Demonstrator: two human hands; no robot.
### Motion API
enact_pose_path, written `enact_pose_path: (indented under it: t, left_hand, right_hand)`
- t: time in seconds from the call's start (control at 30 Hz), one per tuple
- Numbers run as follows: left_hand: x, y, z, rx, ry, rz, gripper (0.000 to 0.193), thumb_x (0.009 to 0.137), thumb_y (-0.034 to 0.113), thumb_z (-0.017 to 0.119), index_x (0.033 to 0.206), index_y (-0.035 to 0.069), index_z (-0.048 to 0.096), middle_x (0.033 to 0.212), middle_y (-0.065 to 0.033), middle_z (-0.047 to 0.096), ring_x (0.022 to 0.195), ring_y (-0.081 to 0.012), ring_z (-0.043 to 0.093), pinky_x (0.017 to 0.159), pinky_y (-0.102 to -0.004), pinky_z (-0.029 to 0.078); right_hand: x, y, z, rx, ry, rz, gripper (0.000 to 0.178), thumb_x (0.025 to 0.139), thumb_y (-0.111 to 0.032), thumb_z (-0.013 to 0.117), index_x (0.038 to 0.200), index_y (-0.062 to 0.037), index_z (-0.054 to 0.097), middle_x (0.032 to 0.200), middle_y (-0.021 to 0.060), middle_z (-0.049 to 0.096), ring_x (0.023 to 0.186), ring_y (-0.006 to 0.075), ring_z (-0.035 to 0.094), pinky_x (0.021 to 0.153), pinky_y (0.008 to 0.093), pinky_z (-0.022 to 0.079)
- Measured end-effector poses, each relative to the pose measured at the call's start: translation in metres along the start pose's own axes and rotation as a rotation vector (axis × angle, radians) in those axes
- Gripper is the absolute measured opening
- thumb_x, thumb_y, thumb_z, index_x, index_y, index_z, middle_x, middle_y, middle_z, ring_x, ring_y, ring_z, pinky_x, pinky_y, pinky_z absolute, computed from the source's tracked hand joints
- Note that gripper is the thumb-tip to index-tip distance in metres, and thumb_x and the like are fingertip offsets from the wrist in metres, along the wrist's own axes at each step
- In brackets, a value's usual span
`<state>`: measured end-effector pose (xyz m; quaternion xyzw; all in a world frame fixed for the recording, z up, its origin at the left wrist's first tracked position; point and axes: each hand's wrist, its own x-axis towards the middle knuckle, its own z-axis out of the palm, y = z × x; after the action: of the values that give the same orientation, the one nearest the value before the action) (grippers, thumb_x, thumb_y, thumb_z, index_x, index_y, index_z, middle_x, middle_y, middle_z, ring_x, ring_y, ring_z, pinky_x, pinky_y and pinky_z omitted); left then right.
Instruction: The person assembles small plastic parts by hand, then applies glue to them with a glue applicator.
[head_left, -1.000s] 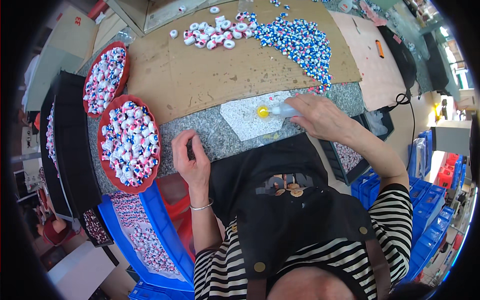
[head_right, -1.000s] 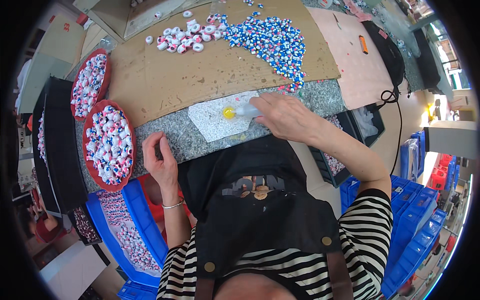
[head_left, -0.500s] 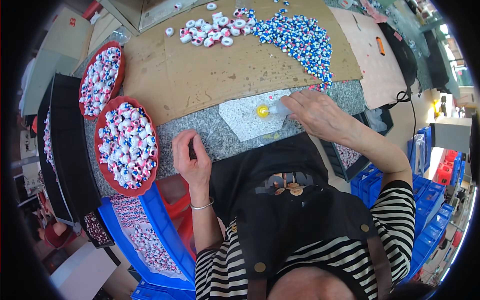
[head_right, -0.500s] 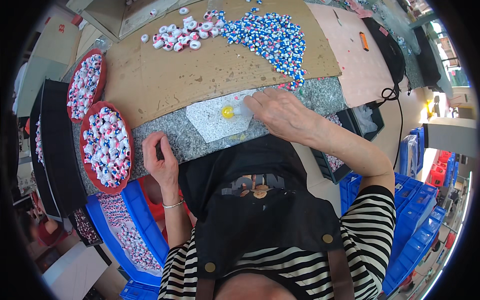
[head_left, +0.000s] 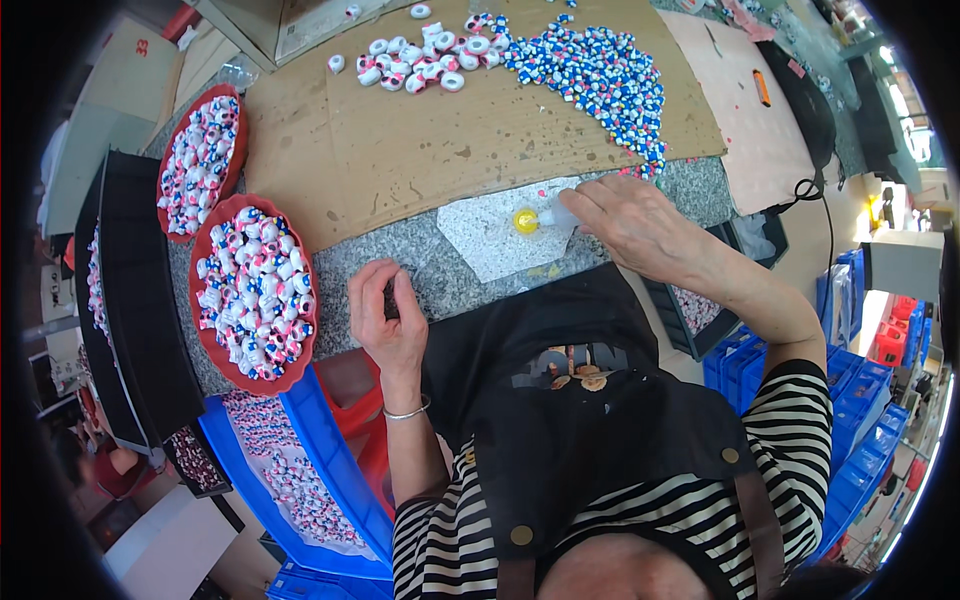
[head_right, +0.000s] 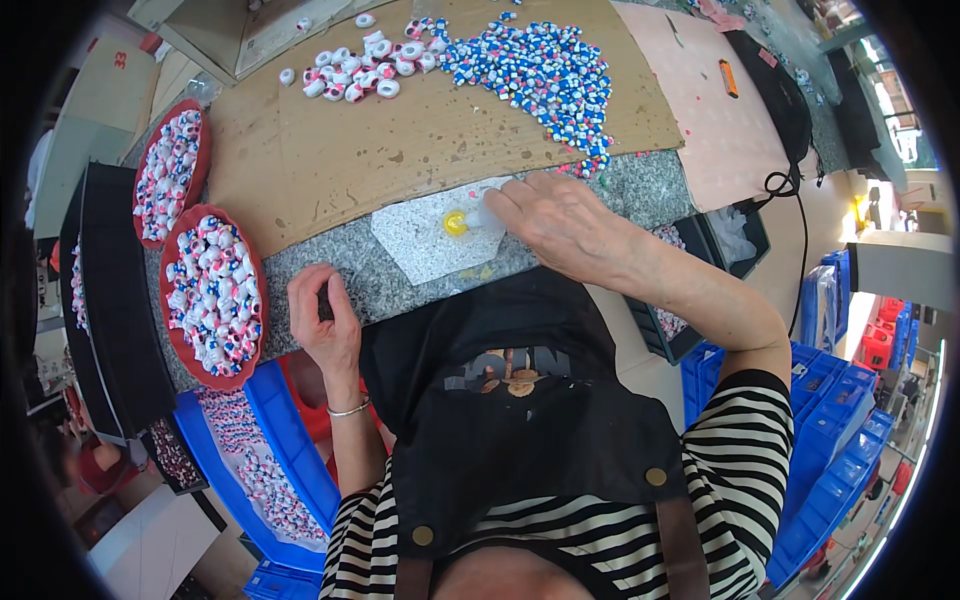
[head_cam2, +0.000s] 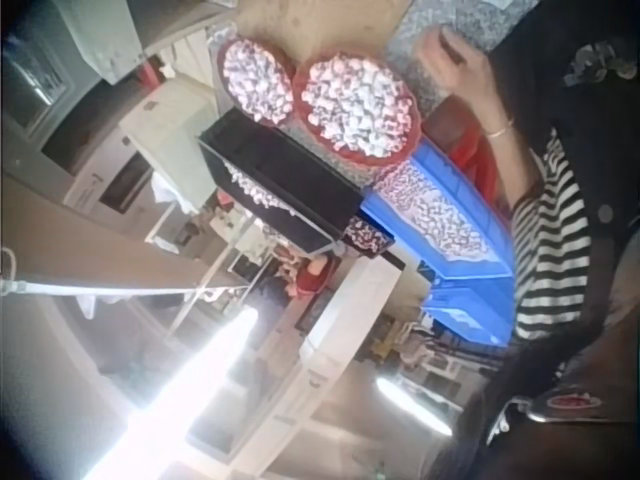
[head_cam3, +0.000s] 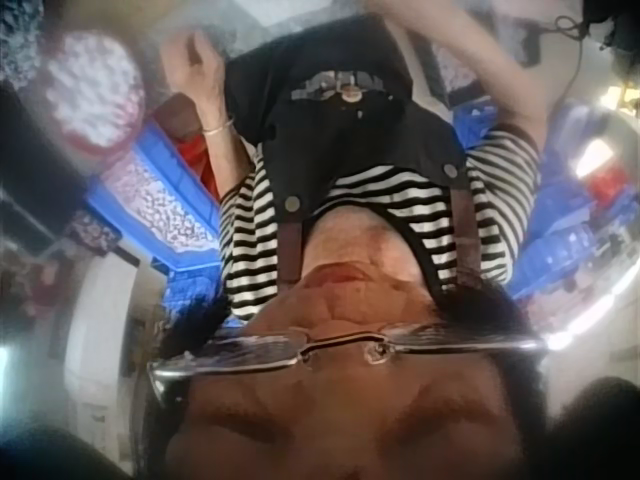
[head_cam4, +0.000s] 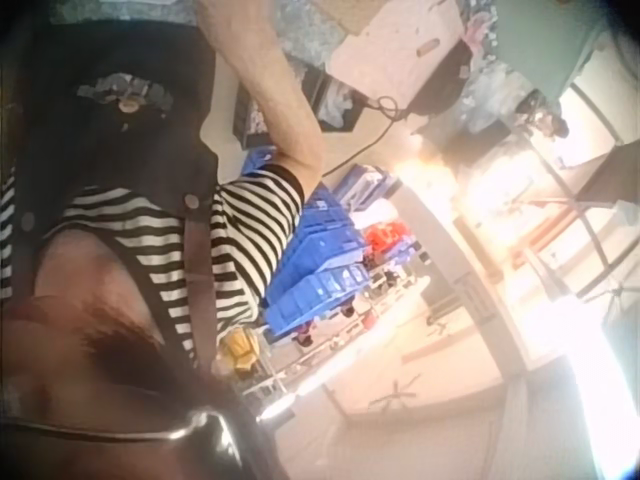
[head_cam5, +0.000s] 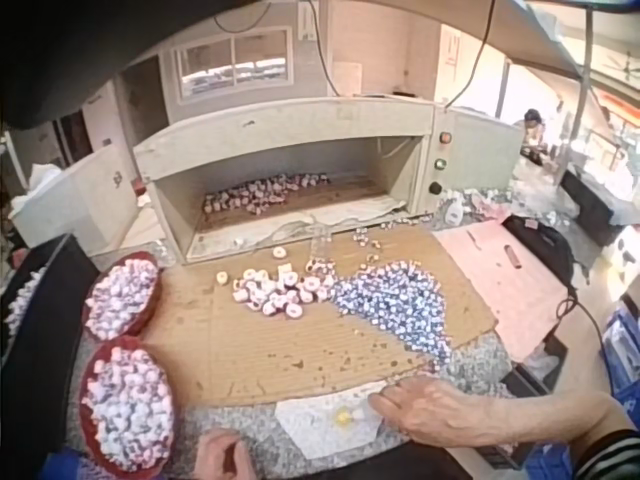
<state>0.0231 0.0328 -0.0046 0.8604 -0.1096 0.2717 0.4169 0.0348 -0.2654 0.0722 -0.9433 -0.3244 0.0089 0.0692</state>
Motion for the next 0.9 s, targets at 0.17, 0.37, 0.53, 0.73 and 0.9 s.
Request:
enact_pose_path:
  t: [0.17, 0.37, 0.53, 0.73, 0.9]
  left_hand:
    - [-0.0004, -0.0003, -0.0011, 0.023, -0.006, 0.015, 0.012, 0.078, -0.004, 0.065, 0.089, 0.0, 0.063, 0.092, -0.0137, 0.063, 0.083, -0.0273, 0.062, 0.074, -0.0347, 0.051]
    - [-0.0009, -0.0004, 0.0002, 0.032, -0.016, 0.021, 0.013, 0.077, -0.003, 0.066, 0.088, 0.001, 0.063, 0.092, -0.0132, 0.064, 0.082, -0.0275, 0.062, 0.073, -0.0353, 0.05]
    - [-0.0024, -0.0015, 0.0007, 0.035, -0.017, 0.015, 0.012, 0.076, -0.002, 0.067, 0.087, 0.001, 0.063, 0.092, -0.0128, 0.064, 0.082, -0.0277, 0.062, 0.073, -0.0358, 0.05]
    - [-0.0038, -0.0044, 0.0029, 0.058, -0.018, 0.023, 0.012, 0.075, 0.0, 0.069, 0.086, 0.002, 0.064, 0.092, -0.0117, 0.064, 0.082, -0.0281, 0.062, 0.073, -0.0363, 0.049]
    - [-0.0051, -0.0067, 0.0025, 0.076, -0.012, 0.04, 0.013, 0.074, 0.002, 0.07, 0.086, 0.003, 0.065, 0.092, -0.0109, 0.064, 0.081, -0.0275, 0.062, 0.072, -0.036, 0.049]
  right_hand:
    - [0.0022, -0.0017, -0.0028, -0.005, 0.006, -0.021, 0.036, 0.079, -0.009, 0.063, 0.111, 0.0032, 0.053, 0.093, 0.0154, 0.061, 0.088, 0.0311, 0.061, 0.076, 0.0398, 0.047]
    - [0.0026, -0.0001, -0.0021, -0.014, 0.047, -0.035, 0.035, 0.078, -0.007, 0.062, 0.11, 0.0029, 0.053, 0.092, 0.0152, 0.061, 0.087, 0.0309, 0.06, 0.075, 0.0396, 0.046]
    - [0.0039, -0.0012, -0.0025, -0.031, 0.056, -0.04, 0.034, 0.077, -0.005, 0.061, 0.11, 0.0024, 0.053, 0.09, 0.0143, 0.06, 0.087, 0.0301, 0.06, 0.075, 0.0392, 0.046]
    - [0.0047, -0.0011, -0.0035, -0.051, 0.046, -0.034, 0.038, 0.072, 0.0, 0.058, 0.11, 0.0024, 0.053, 0.091, 0.0142, 0.059, 0.088, 0.0296, 0.06, 0.076, 0.0389, 0.047]
    - [0.0064, -0.0027, -0.0045, -0.042, 0.038, -0.035, 0.042, 0.068, 0.004, 0.056, 0.11, 0.0025, 0.053, 0.091, 0.0144, 0.06, 0.088, 0.0298, 0.06, 0.077, 0.039, 0.047]
